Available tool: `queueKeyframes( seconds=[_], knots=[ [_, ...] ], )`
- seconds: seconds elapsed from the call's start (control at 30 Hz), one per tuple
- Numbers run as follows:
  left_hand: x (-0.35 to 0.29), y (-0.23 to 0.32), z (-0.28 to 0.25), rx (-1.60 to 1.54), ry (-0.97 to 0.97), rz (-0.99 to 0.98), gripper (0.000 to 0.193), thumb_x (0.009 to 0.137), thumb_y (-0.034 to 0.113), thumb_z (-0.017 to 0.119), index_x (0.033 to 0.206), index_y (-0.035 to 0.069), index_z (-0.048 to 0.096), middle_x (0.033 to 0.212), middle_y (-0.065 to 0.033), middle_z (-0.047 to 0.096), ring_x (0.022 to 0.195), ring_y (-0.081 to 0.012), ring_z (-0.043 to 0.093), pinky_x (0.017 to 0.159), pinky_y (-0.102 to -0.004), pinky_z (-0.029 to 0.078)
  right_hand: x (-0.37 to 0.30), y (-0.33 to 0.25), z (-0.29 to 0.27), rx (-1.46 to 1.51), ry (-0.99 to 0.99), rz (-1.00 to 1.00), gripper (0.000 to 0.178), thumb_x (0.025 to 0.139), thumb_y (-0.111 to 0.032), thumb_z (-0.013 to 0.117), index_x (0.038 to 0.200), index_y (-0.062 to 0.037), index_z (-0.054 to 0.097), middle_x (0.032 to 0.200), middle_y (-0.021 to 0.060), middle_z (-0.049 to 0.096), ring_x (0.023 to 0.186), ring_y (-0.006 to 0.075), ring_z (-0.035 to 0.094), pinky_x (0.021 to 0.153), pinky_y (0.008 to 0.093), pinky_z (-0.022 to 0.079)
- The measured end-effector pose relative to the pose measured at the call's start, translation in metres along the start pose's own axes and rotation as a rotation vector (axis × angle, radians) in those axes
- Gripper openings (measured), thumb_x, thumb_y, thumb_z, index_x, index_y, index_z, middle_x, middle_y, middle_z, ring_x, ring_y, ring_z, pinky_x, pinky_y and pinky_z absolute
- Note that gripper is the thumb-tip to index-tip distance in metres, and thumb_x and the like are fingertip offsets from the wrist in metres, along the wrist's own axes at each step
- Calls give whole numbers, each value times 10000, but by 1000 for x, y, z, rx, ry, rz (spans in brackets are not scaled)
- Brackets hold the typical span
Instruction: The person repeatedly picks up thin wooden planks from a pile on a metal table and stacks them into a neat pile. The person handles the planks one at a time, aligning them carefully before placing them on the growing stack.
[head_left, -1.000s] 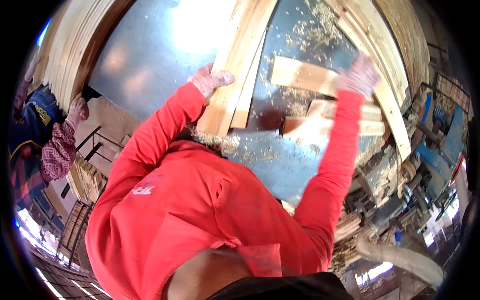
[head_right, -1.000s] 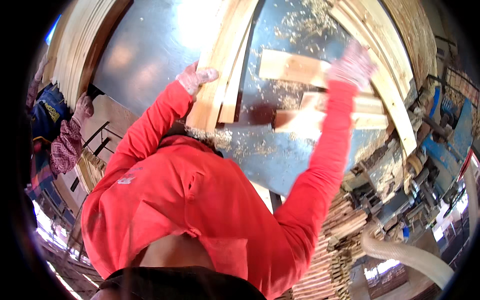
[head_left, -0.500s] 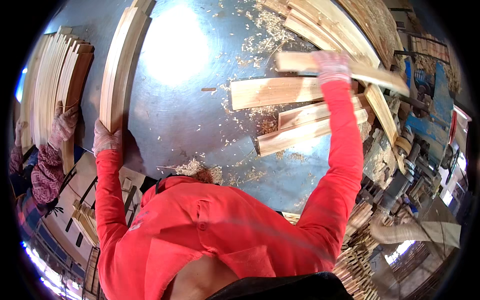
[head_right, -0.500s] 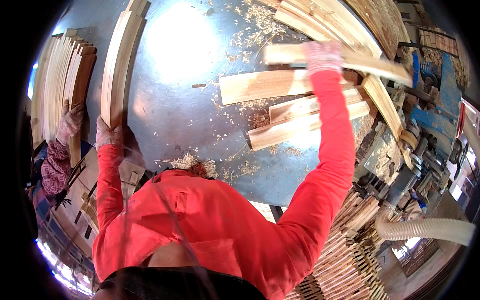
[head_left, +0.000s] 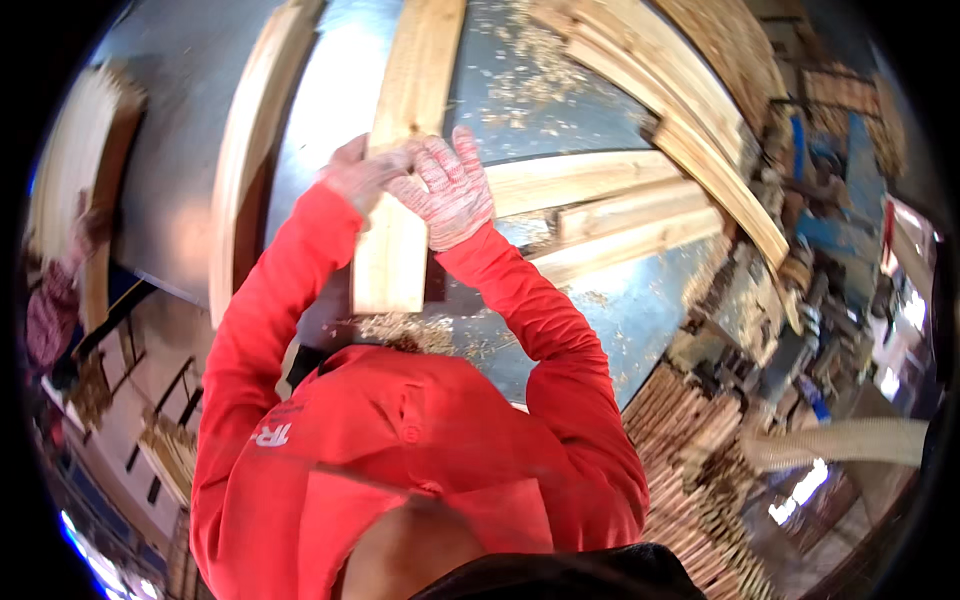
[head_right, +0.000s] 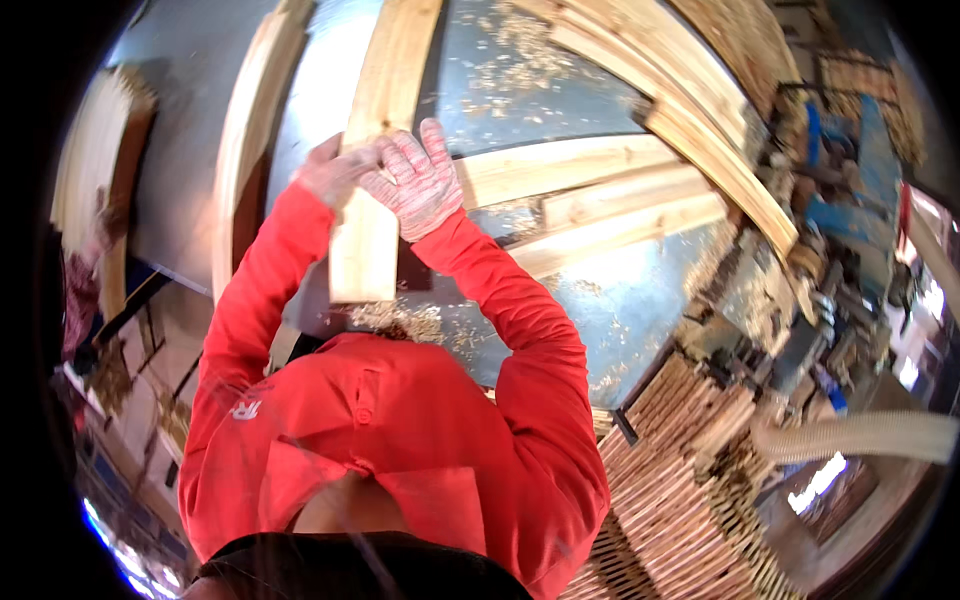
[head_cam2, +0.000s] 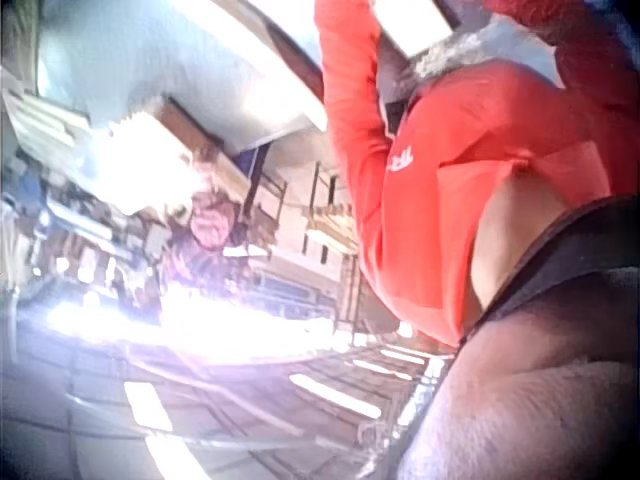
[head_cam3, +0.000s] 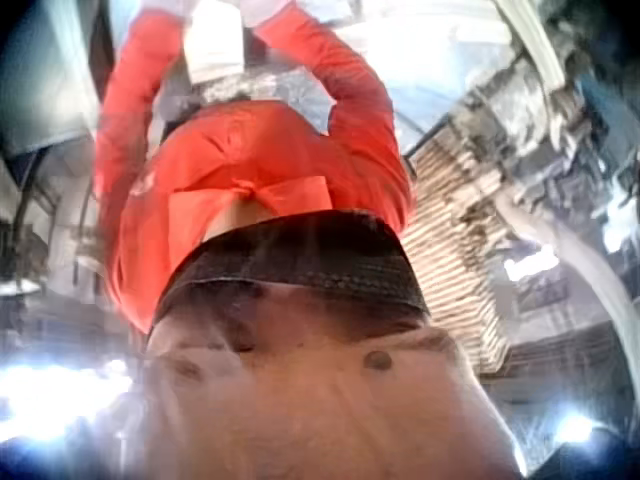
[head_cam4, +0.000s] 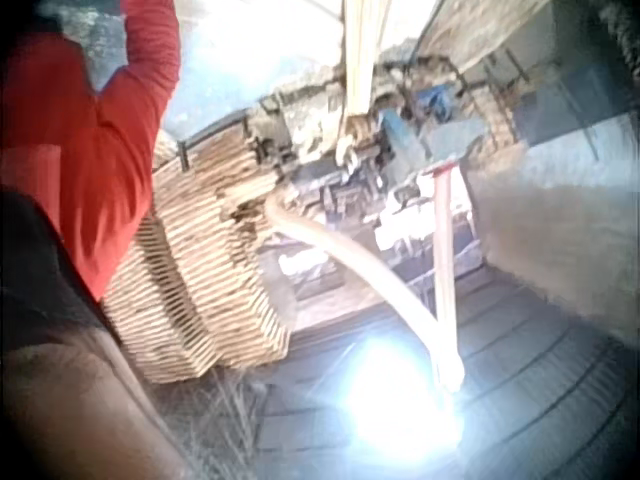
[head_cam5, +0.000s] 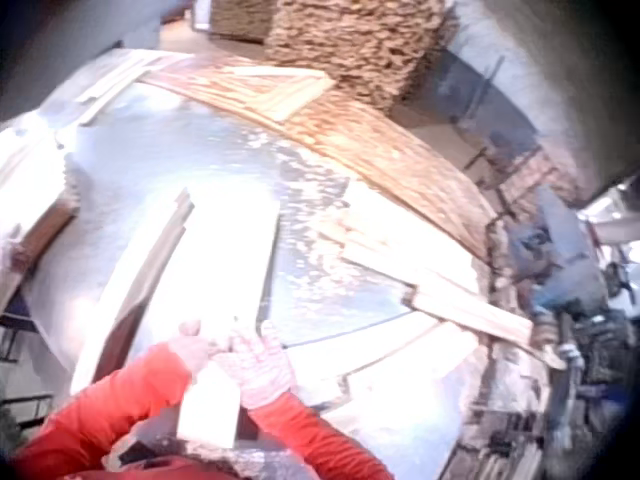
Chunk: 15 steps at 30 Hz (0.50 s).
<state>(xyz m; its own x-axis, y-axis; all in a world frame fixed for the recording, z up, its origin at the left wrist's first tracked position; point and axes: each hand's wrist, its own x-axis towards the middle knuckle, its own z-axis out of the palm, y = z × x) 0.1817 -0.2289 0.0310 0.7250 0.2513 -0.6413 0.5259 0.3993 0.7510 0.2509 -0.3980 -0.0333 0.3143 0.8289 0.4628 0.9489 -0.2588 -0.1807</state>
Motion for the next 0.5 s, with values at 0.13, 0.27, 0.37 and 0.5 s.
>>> queueKeyframes(
  seconds=[0.13,0.27,0.37,0.5],
  knots=[
    [-45,10,0,471,12,252,323,930,92,620,1243,16,626,1080,-103,704,950,-182,662,855,-289,523,-3,84,-56,-47,-196,-101,523,862,-281,610,1384,-282,572,1381,122,558,1250,320,553,1161,557,314],
    [-91,27,-85,759,151,373,364,962,106,621,1315,32,566,1204,-49,649,1028,-157,619,902,-286,489,12,220,-105,-625,-369,433,886,913,-605,539,1610,-215,157,1603,132,330,1483,311,308,1223,525,160],
    [-92,32,-164,528,414,573,362,986,87,618,1329,-2,543,1228,-86,650,1105,-131,598,963,-275,462,15,282,-122,-818,-819,724,890,891,-457,646,1595,-198,167,1595,136,335,1477,321,309,1219,520,183],
    [-85,45,-223,520,562,511,405,990,81,610,1367,-24,507,1265,-82,635,1148,-132,581,1005,-268,436,45,281,-123,-630,-1100,624,721,885,-189,684,1527,-173,357,1527,137,447,1427,296,408,1217,526,219]
  ],
)
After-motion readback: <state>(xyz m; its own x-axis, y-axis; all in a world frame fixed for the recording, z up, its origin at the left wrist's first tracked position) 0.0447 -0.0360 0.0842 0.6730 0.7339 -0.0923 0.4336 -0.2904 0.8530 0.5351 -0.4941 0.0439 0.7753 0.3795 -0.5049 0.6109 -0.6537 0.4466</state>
